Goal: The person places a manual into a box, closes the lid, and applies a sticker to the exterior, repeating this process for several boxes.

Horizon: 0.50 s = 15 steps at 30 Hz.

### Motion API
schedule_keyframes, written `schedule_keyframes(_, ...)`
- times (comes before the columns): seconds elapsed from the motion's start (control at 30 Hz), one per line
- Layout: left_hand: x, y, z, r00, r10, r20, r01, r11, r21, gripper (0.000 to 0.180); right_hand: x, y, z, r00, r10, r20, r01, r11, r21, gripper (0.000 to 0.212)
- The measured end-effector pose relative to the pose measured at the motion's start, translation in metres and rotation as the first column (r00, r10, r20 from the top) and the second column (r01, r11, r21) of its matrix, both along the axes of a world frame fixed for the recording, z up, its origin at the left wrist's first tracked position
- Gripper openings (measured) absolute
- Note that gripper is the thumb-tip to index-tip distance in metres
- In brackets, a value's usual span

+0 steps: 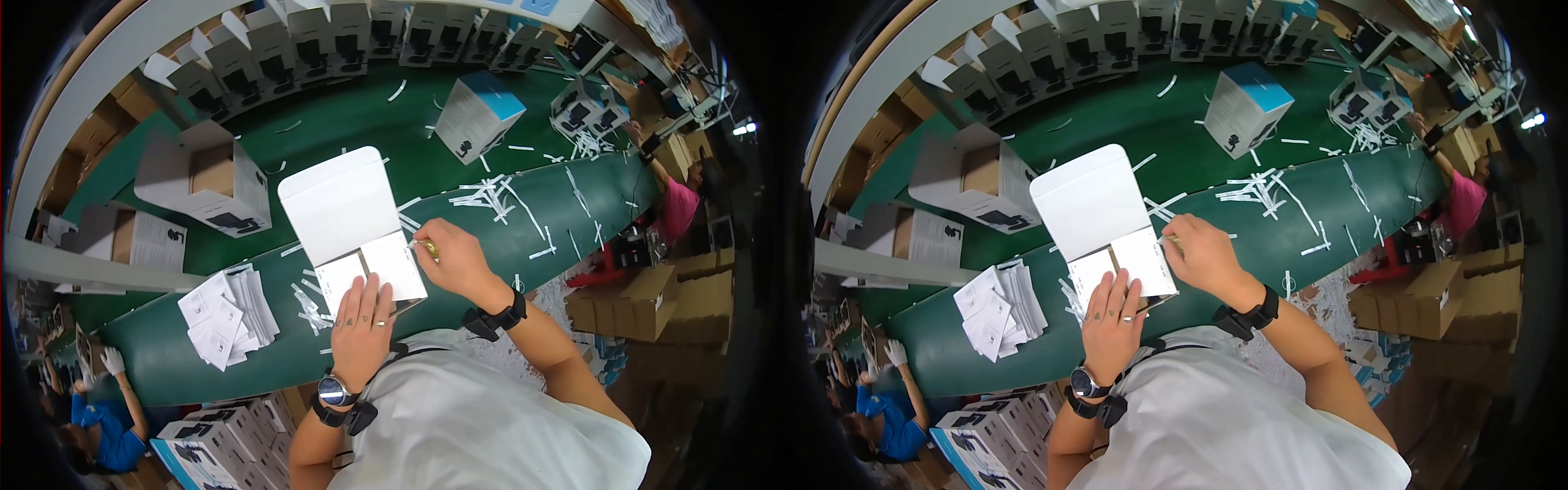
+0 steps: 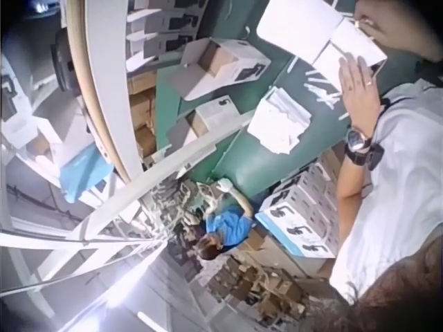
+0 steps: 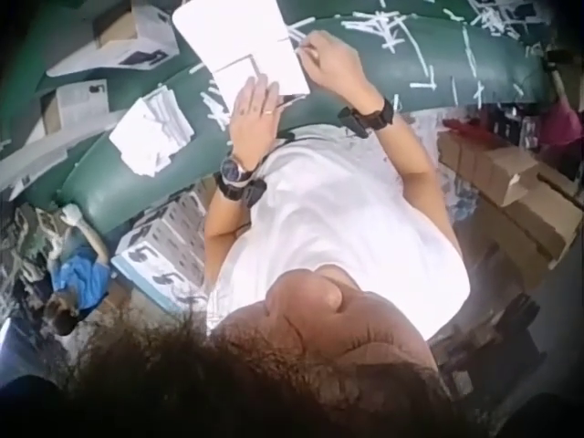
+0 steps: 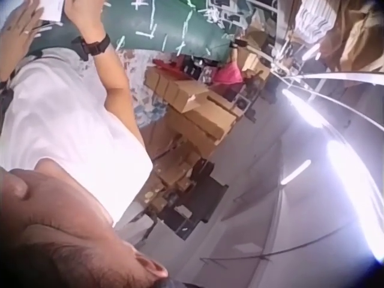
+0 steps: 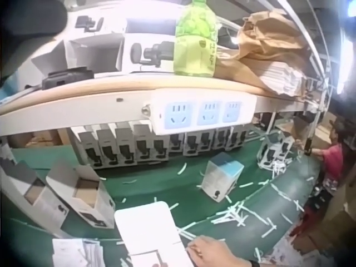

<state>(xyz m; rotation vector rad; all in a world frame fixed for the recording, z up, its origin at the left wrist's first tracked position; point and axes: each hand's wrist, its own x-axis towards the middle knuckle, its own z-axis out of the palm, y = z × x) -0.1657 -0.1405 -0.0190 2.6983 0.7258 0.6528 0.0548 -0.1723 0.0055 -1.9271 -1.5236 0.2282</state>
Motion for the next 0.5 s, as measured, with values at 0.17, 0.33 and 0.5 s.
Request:
schedule_keyframes(0.17, -0.003, 0.003, -0.004, 1.000, -0.028, 0.003, 0.028, 1.000, -0.010, 0.057, -0.004, 0.000, -0.005, 0.999, -0.043, 0.023, 0.043, 0.999, 0.012, 0.011)
schedule_keyframes(0.33, 0.004, -0.008, 0.001, 0.992, 0.001, -0.130, 0.001, 1.000, 0.013, 0.044, -0.020, 0.005, -0.015, 0.996, 0.081, -0.037, -0.075, 0.988, 0.138, 0.014)
schedule_keyframes(0.5, 0.005, -0.009, -0.018, 0.996, -0.025, -0.087, 0.026, 1.000, 0.011, 0.047, -0.066, 0.046, -0.004, 0.957, 0.277, 0.088, -0.263, 0.953, -0.148, 0.022)
